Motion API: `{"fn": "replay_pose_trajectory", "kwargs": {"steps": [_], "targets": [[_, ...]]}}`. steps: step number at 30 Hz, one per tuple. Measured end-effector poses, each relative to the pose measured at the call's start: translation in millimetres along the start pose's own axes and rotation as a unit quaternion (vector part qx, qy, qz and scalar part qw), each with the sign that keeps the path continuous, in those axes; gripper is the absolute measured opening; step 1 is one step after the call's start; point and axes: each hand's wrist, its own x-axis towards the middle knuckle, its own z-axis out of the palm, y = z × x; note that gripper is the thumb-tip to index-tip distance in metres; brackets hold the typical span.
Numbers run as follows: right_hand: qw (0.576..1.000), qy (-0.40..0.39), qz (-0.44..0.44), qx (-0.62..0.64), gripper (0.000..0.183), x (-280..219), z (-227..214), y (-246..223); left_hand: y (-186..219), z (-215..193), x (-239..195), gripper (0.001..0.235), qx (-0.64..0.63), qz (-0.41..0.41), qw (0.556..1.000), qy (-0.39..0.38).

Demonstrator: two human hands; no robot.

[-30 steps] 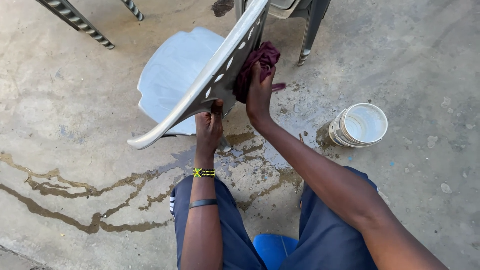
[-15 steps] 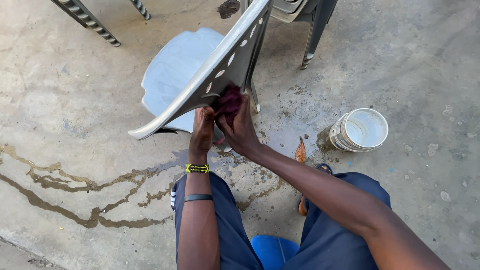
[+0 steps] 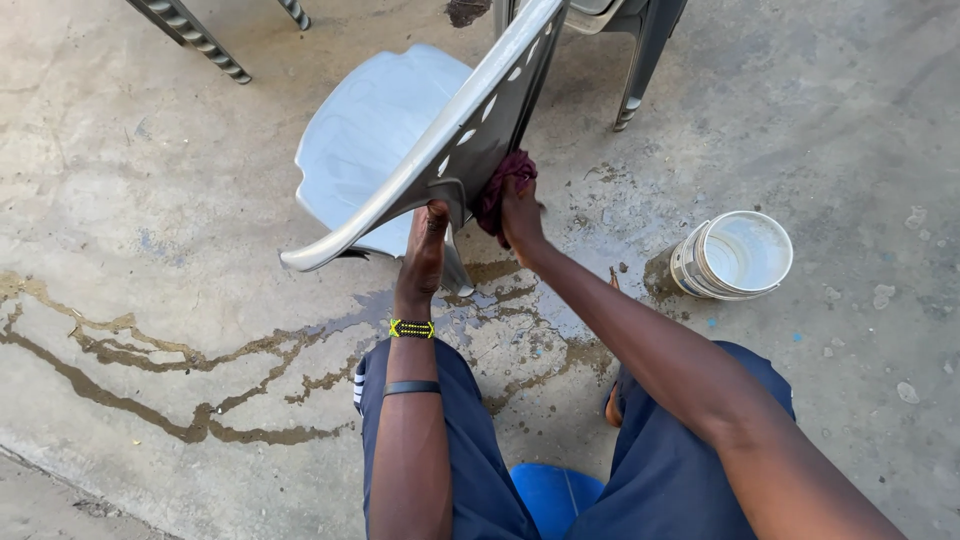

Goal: Cleaning a plastic chair by scrubbing it with a wet cloth dipped in a bucket of water.

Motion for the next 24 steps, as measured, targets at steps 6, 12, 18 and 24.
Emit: {"fn": "replay_pose_trajectory", "kwargs": {"steps": [6, 12, 18, 24], "targets": [[0.999, -0.024, 0.023, -0.041, 0.054, -25.7, 7.0, 8.3, -46.4, -7.5, 0.7, 0.076, -0.021, -0.006, 1.000, 0.012], [0.996, -0.040, 0.064, -0.049, 0.050, -60.3, 24.8, 1.3, -16.9, 0.1, 4.3, 0.080, -0.008, -0.012, 1.000, 0.000], [0.991, -0.118, 0.056, -0.002, 0.064, -59.5, 9.2, 40.6, 101.7, 26.7, -1.5, 0.056, -0.044, 0.020, 0.999, -0.019], [0.985, -0.087, 0.137, 0.053, 0.076, -38.6, 7.3, 88.5, 101.8, 29.6, 13.4, 0.026, 0.119, 0.099, 0.988, -0.029]]}}
